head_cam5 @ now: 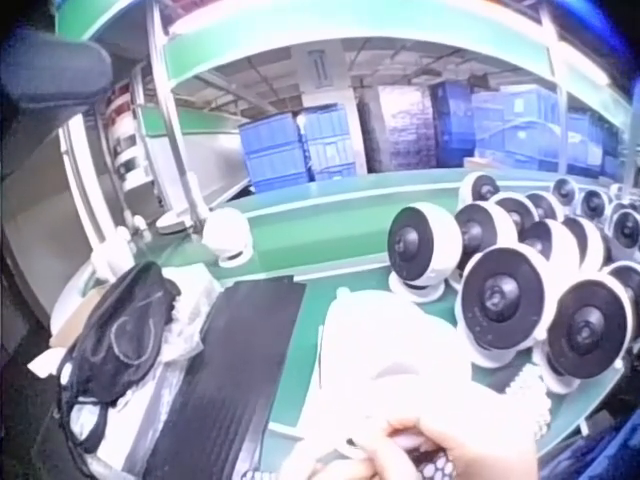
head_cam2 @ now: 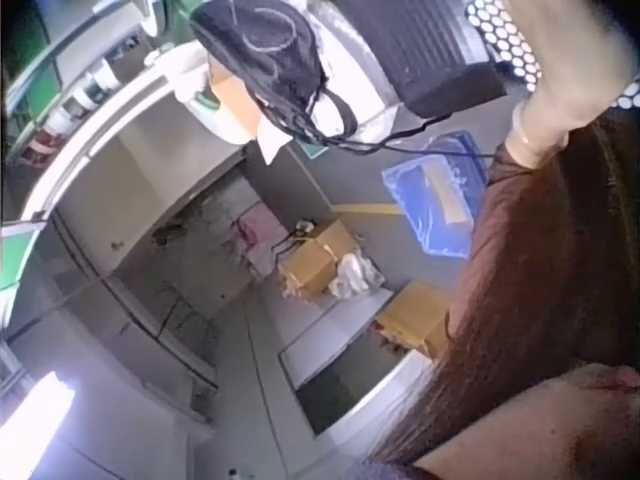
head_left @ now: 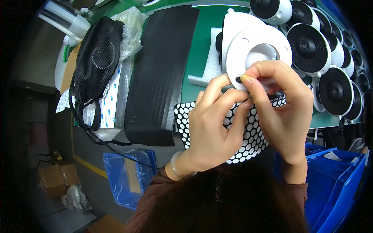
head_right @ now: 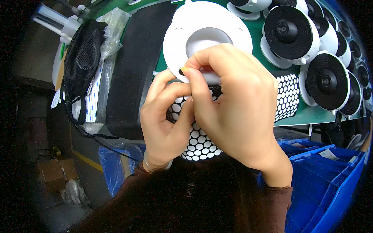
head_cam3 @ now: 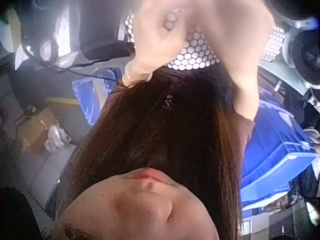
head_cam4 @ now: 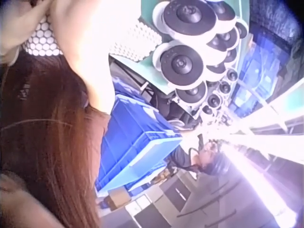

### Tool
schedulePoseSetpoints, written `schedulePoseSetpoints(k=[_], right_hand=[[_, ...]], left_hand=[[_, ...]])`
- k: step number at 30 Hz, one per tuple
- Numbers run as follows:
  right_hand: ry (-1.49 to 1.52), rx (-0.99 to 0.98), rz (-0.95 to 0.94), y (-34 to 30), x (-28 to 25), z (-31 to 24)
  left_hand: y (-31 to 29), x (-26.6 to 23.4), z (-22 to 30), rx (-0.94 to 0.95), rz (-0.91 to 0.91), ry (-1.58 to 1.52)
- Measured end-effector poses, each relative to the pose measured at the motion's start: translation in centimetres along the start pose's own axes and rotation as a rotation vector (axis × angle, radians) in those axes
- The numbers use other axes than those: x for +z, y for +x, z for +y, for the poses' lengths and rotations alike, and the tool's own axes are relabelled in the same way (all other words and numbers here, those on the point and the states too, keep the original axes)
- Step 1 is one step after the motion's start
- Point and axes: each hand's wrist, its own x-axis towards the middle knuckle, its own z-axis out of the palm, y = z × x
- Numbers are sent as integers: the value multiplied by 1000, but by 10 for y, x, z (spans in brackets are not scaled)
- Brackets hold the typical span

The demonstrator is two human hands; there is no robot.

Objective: Assembling security camera housings by attaching internal components and seals on a production line.

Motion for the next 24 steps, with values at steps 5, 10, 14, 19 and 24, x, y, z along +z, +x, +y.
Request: schedulePoseSetpoints(k=[5,10,14,19,24], right_hand=[[-61,-27,-11,-1,-1,-2],[214,149,85,6,-1,-4],[188,15,-97,-15,-36,2],[124,-26,-393,-27,-54,-1],[40,16,-355,-33,-59,-3]], left_hand=[[-1,-1,2,-24,-3,-2],[-6,-15,10,-86,-55,28],[-10,-35,23,-104,-184,8],[-7,-48,16,29,-358,-134],[2,-33,24,-134,-352,-244]])
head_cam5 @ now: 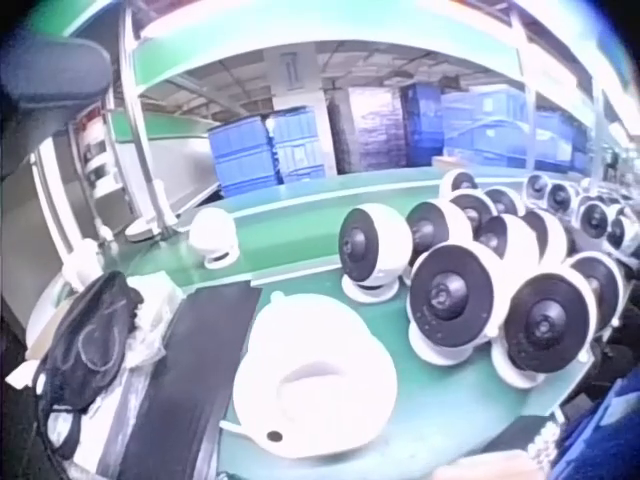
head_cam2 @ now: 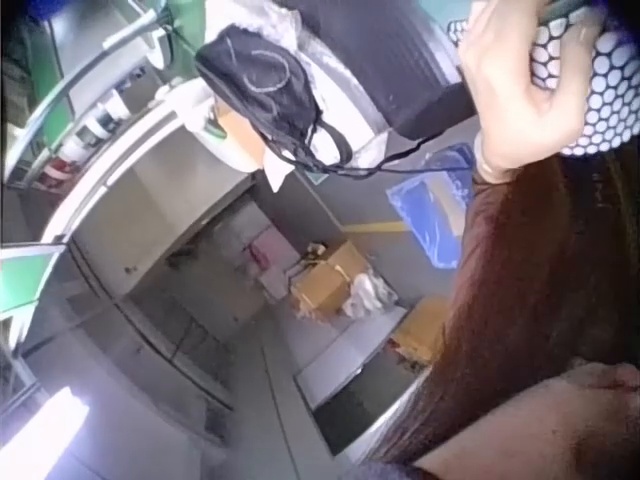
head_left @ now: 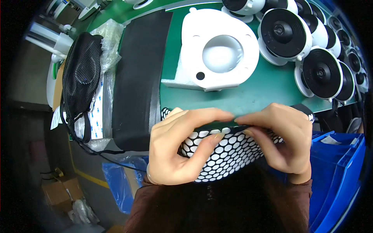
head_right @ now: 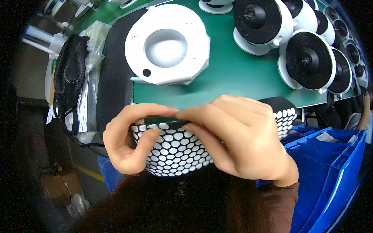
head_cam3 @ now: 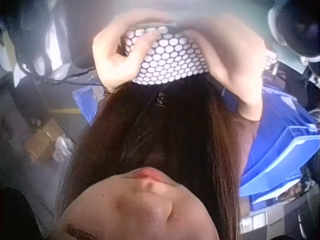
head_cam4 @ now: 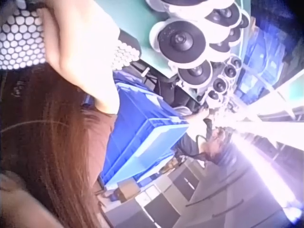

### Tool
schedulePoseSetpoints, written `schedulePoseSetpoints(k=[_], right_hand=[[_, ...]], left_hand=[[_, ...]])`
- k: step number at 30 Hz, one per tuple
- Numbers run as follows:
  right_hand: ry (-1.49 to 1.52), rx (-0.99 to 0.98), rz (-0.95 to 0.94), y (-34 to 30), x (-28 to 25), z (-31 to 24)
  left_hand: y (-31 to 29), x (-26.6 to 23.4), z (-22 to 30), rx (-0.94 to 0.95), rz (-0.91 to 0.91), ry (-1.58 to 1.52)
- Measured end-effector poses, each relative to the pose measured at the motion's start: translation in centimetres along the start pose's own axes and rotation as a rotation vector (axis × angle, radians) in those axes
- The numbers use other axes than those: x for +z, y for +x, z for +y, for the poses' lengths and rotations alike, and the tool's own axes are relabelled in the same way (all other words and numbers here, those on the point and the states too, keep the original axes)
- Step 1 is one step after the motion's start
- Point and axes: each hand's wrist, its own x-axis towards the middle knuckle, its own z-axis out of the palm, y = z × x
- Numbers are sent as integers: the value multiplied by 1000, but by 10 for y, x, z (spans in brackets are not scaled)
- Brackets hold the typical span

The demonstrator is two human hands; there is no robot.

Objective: Assembling security camera housings by attaching internal components and seals on a production line.

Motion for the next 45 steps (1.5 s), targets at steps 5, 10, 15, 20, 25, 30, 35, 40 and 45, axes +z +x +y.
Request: schedulePoseSetpoints(k=[5,10,15,20,25,30,35,40,45], right_hand=[[97,-13,43,-5,4,5],[-25,-160,191,-6,8,8],[-28,-140,186,-5,8,10],[-129,-193,246,-8,15,9],[-206,-247,262,-13,18,13],[-102,-176,256,-6,15,9],[54,-73,155,-2,8,11],[27,-116,364,10,9,25],[416,243,452,21,13,25]], left_hand=[[-1,6,-2,15,102,54],[3,14,0,85,93,149],[5,16,1,40,101,167],[5,18,2,-37,118,182],[8,17,-2,-18,128,168],[9,15,-2,18,130,178],[11,16,-4,22,112,193],[2,15,-23,-113,268,196],[11,21,-12,-186,175,164]])
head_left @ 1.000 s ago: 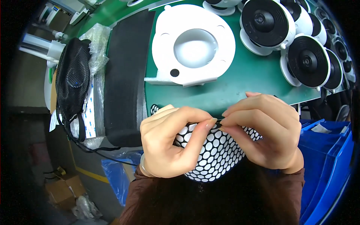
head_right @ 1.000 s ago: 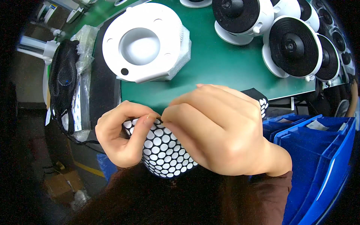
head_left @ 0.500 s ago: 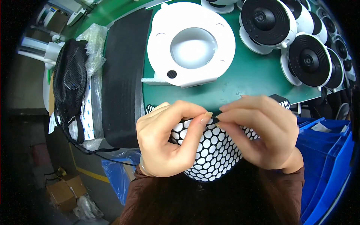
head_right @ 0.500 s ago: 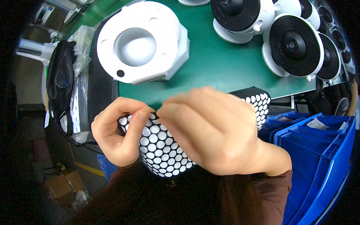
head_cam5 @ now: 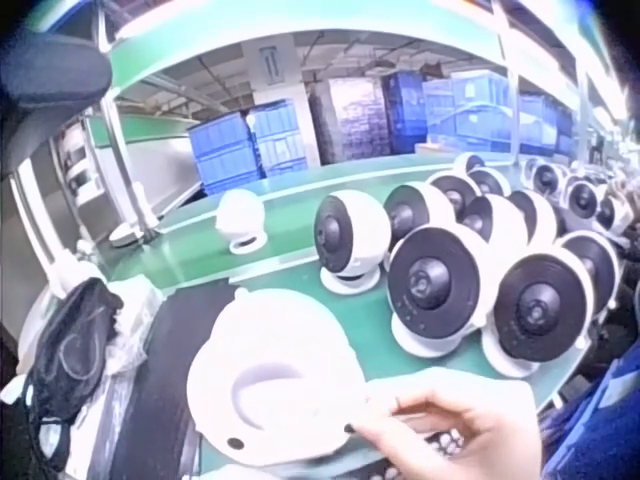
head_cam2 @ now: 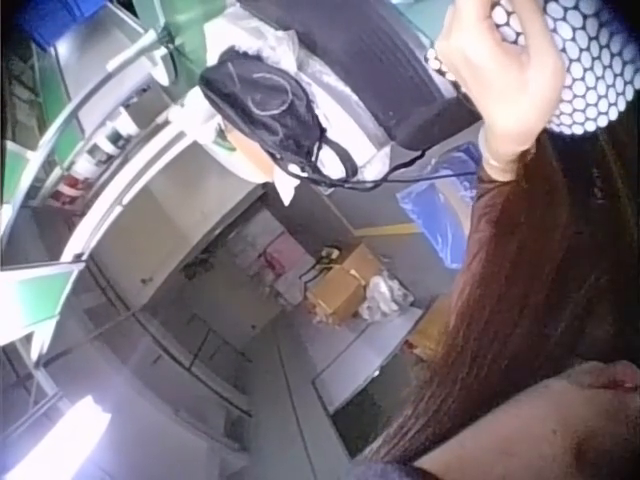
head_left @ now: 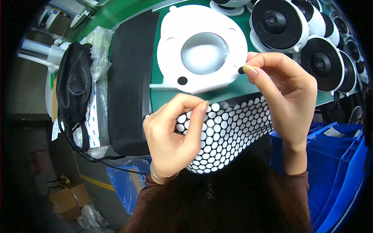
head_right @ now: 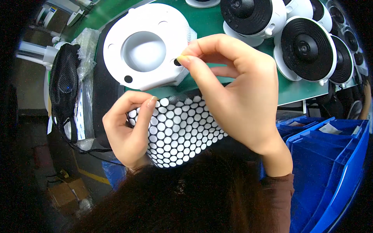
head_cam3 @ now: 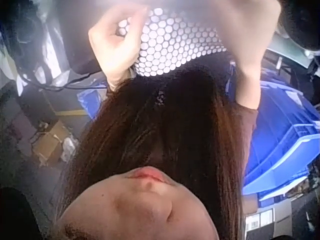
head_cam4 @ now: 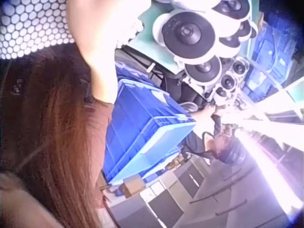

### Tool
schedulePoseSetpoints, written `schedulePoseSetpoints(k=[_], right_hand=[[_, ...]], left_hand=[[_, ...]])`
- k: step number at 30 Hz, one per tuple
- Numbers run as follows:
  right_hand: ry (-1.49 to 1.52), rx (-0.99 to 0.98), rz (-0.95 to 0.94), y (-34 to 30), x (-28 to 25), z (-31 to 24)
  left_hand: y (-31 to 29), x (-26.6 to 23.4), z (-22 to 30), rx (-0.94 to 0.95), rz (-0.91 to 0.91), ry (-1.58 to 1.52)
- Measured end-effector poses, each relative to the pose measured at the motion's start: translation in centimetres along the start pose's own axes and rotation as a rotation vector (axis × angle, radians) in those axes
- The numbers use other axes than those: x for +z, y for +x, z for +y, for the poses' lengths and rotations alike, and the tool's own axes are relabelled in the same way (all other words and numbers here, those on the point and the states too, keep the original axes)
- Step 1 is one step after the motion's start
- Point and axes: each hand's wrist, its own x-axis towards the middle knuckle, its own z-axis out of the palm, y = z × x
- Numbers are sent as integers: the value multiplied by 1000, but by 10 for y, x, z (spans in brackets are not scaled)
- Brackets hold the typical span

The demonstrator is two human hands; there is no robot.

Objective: Assembling security camera housings by attaching internal components and seals on a production line.

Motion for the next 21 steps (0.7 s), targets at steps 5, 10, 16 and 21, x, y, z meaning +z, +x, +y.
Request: schedulePoseSetpoints(k=[5,10,16,21], right_hand=[[-77,-27,-6,2,7,5],[-83,-34,-15,3,11,6],[-140,-71,-2,4,12,6],[-138,-74,33,2,17,11]], left_hand=[[4,0,-11,100,106,-23],[1,0,-8,32,101,-55],[4,0,-14,96,100,-38],[5,1,-16,95,83,-54]])
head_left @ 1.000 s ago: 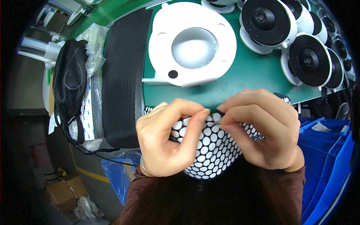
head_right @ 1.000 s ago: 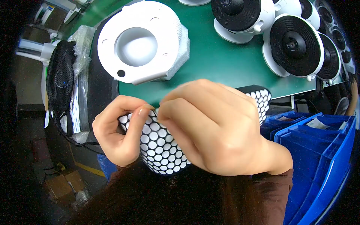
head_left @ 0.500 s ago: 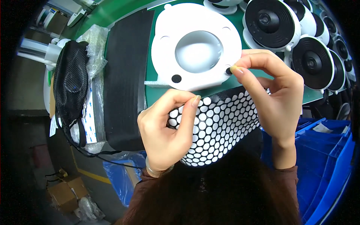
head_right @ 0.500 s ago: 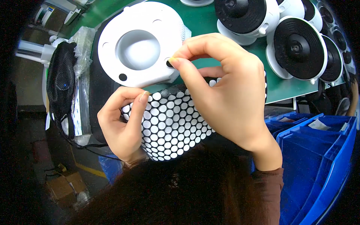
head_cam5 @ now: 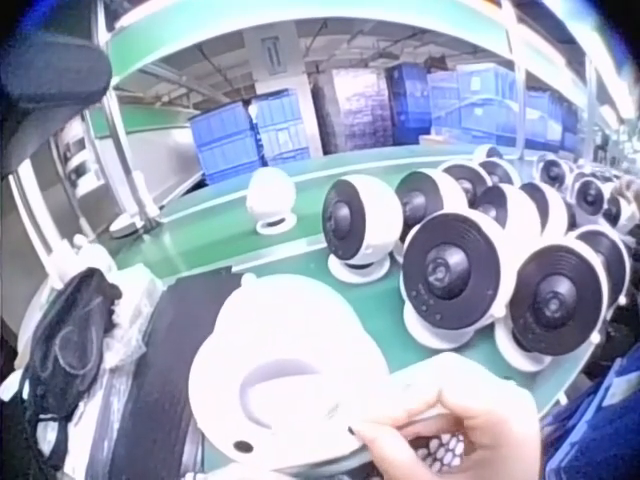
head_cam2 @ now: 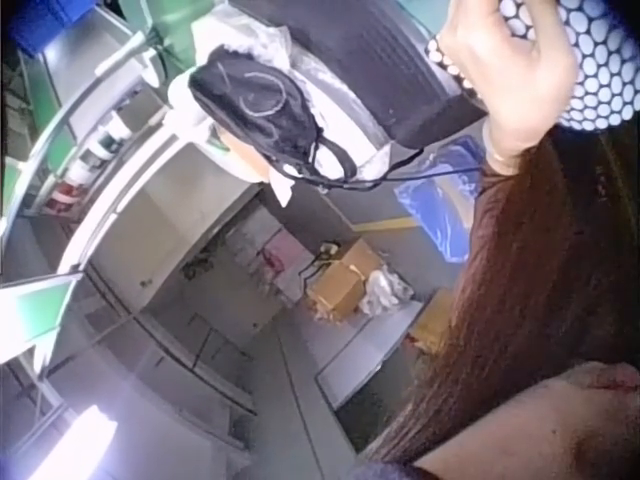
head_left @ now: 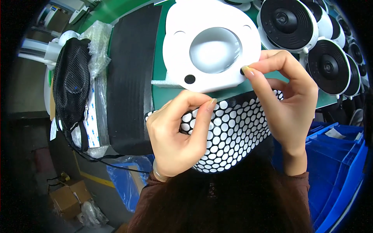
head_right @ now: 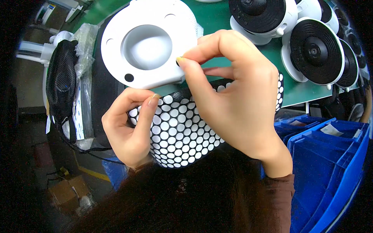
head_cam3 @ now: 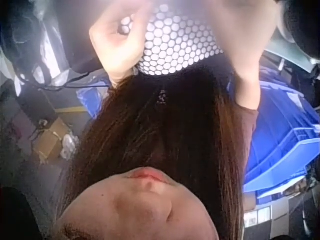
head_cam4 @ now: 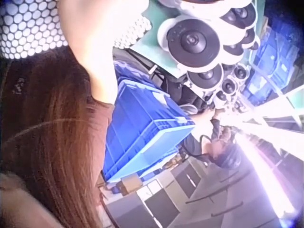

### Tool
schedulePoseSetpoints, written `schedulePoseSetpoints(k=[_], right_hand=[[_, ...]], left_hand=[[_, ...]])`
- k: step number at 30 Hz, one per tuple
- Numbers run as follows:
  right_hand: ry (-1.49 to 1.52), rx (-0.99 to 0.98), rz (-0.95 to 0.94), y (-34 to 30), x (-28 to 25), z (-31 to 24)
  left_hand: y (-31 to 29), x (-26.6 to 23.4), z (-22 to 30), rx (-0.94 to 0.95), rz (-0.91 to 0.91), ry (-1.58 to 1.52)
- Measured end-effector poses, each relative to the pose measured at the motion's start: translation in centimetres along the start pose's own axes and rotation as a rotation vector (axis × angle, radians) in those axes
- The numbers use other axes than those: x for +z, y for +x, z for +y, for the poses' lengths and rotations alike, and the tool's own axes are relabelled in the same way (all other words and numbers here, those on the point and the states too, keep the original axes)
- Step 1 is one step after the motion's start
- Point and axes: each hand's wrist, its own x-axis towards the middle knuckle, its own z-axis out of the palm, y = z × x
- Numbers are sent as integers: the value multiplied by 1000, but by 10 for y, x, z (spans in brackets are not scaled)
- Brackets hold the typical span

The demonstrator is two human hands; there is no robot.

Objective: Assembling security camera housings by attaching internal components and seals on a production line.

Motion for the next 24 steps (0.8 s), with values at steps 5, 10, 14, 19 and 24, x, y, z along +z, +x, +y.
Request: schedulePoseSetpoints(k=[5,10,14,19,24], right_hand=[[185,99,-9,2,-1,4],[1,111,-272,-10,-23,-4],[-153,-28,-415,-15,-28,-5],[-158,47,-368,-17,-30,-14],[-115,-113,-374,-17,-36,-14]], left_hand=[[-1,-6,8,2,-74,-21],[-1,-9,9,10,-74,-13],[0,-10,8,62,-98,-9],[11,-12,17,278,-251,183],[9,-9,20,160,-224,44]])
